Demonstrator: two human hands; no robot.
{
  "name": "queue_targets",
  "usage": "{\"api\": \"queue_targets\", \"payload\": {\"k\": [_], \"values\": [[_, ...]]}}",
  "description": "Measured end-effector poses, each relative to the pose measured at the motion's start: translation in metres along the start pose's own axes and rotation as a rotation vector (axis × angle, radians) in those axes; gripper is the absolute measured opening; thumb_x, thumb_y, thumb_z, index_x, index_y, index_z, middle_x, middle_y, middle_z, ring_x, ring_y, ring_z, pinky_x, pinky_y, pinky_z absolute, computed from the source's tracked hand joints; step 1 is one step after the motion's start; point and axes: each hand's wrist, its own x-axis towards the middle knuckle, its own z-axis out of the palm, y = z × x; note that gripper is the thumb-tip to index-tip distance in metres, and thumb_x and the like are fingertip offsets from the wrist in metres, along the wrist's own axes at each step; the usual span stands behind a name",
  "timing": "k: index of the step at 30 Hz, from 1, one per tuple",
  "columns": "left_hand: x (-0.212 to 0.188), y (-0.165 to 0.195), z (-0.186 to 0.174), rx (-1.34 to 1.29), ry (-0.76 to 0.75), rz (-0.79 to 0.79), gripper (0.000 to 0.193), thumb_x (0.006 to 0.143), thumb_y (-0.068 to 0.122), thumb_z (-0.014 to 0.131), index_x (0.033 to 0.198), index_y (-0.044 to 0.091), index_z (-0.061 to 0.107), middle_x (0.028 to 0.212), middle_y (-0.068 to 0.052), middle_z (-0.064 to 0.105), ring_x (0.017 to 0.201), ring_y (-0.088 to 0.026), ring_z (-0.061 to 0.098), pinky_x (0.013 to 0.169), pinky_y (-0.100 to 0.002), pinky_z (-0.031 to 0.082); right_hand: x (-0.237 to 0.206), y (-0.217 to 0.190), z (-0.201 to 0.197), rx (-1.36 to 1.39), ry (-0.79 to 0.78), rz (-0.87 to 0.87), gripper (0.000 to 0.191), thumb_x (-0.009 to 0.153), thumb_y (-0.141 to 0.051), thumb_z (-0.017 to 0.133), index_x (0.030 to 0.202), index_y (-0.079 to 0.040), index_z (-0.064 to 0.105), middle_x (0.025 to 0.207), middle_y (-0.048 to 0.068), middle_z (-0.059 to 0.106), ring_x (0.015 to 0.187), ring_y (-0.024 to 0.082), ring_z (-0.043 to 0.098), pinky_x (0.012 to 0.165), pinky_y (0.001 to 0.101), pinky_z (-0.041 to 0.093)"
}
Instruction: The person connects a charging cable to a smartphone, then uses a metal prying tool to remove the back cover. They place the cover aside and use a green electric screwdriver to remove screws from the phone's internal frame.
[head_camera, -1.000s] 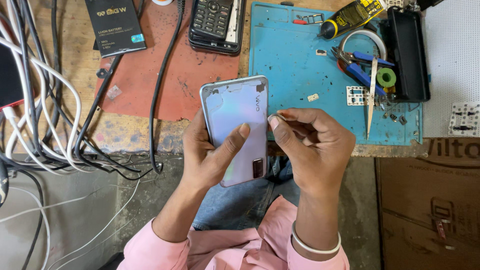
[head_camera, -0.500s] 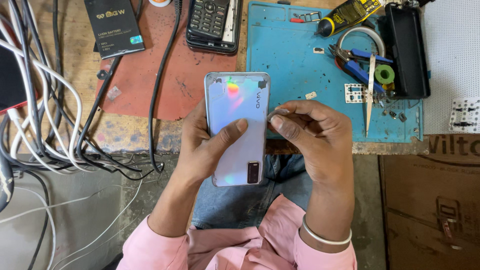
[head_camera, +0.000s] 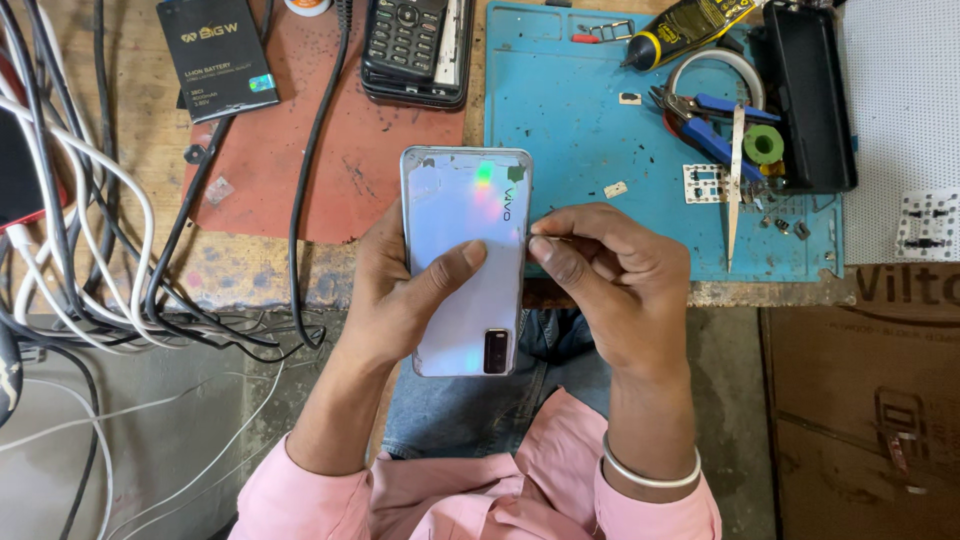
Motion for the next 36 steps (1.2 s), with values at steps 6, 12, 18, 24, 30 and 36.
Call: {"api": "queue_targets", "payload": {"k": [6, 12, 18, 24, 30, 36], "values": [[0.001, -0.002, -0.002, -0.047, 0.003, 0.015, 0.043, 0.098, 0.018, 0.074, 0.134, 0.000, 0.059, 0.115, -0.005, 0.072, 0.102, -0.010, 0.068, 0.089, -0.027, 0.058, 0.002, 0.009, 0.000, -0.022, -0.040, -0.128, 0.017, 0.098, 0.012, 0.072, 0.113, 0.004, 0.071, 0.112, 0.011, 0.070, 0.096, 0.011, 0.067, 0.086, 0.0218, 0.056], [0.001, -0.002, -0.002, -0.046, 0.013, -0.002, 0.042, 0.097, 0.018, 0.074, 0.133, 0.000, 0.060, 0.113, -0.006, 0.072, 0.099, -0.010, 0.068, 0.086, -0.026, 0.057, 0.003, 0.016, 0.000, -0.074, -0.038, -0.217, 0.017, 0.097, 0.013, 0.072, 0.112, 0.003, 0.071, 0.112, 0.011, 0.069, 0.093, 0.011, 0.067, 0.078, 0.0197, 0.055], [0.001, 0.001, -0.002, -0.035, 0.023, -0.027, 0.042, 0.097, 0.018, 0.074, 0.132, 0.000, 0.060, 0.112, -0.007, 0.073, 0.096, -0.011, 0.070, 0.084, -0.027, 0.058, 0.005, 0.016, 0.004, -0.217, 0.025, -0.261, 0.015, 0.092, 0.011, 0.076, 0.103, 0.002, 0.072, 0.104, 0.011, 0.070, 0.080, 0.009, 0.062, 0.070, 0.0177, 0.050], [0.001, 0.001, 0.003, -0.013, 0.016, 0.067, 0.044, 0.099, 0.018, 0.073, 0.137, 0.001, 0.057, 0.120, -0.006, 0.071, 0.107, -0.011, 0.069, 0.094, -0.028, 0.058, -0.002, 0.006, 0.014, 0.162, 0.180, 0.083, 0.015, 0.094, 0.005, 0.075, 0.109, 0.006, 0.073, 0.102, 0.012, 0.074, 0.087, 0.014, 0.072, 0.080, 0.0252, 0.060], [0.002, 0.000, 0.002, 0.016, -0.005, 0.039, 0.044, 0.099, 0.018, 0.074, 0.136, 0.000, 0.058, 0.119, -0.006, 0.071, 0.105, -0.011, 0.069, 0.092, -0.029, 0.059, -0.001, -0.003, 0.006, 0.183, 0.189, 0.187, 0.020, 0.090, -0.001, 0.077, 0.109, 0.004, 0.072, 0.096, 0.011, 0.076, 0.084, 0.016, 0.073, 0.077, 0.0311, 0.064], [0.003, -0.003, 0.003, 0.044, -0.007, 0.011, 0.043, 0.097, 0.018, 0.075, 0.133, -0.001, 0.059, 0.115, -0.006, 0.072, 0.102, -0.011, 0.069, 0.089, -0.028, 0.059, 0.000, 0.000, -0.004, 0.101, 0.111, 0.136, 0.017, 0.093, 0.002, 0.078, 0.109, 0.006, 0.073, 0.098, 0.011, 0.074, 0.085, 0.013, 0.068, 0.080, 0.0250, 0.057]]}}
